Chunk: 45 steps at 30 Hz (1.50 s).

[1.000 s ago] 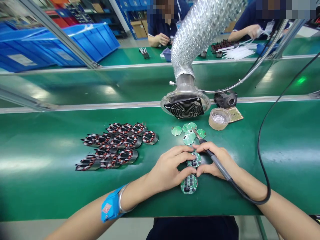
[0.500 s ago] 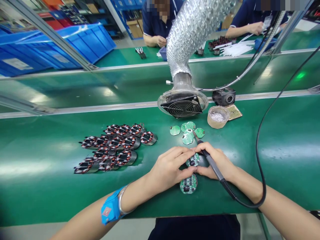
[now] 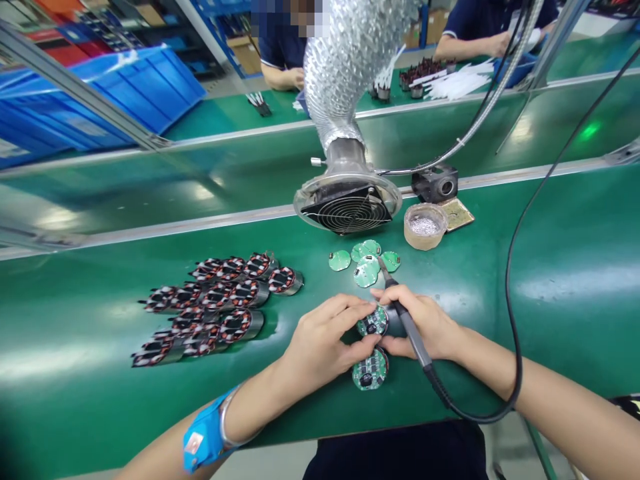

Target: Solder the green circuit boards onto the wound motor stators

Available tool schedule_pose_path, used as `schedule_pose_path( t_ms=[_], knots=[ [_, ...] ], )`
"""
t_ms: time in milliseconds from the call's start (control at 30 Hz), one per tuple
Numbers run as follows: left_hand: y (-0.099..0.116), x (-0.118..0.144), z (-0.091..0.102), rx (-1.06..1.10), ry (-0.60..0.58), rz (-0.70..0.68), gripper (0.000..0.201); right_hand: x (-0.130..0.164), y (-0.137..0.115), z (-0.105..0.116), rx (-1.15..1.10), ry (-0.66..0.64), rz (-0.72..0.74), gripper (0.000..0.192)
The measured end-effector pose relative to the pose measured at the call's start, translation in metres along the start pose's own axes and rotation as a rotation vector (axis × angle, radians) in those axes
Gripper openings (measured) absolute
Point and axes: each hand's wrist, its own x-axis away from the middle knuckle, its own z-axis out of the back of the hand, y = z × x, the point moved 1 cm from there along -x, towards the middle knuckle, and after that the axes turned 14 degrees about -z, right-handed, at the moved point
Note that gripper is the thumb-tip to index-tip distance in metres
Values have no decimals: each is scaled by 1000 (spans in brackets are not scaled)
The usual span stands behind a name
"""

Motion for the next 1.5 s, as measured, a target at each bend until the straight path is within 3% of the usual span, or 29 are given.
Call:
schedule_pose_path(
  t_ms=[133, 433, 767, 1133, 1300, 1500],
  knots=[
    [1, 1, 0, -25, -3, -16, 32, -5, -1, -5, 4, -70, -52, 57],
    [4, -4, 11, -70, -72, -37, 32, -6, -4, -10, -58, -31, 17, 54],
    [5, -3, 13, -58, -97, -5, 32, -8, -11, -8, -91, -45, -9, 45],
    [-2, 0, 10, 1, -103, -101, 34, -6, -10, -7, -66, -56, -18, 45],
    [8, -1, 7, -89, -180, -13, 26, 2, -12, -9, 4, -9, 26, 46],
    [6, 3, 4, 18, -56, 35, 33, 9, -14, -13, 149, 41, 99, 61]
  ],
)
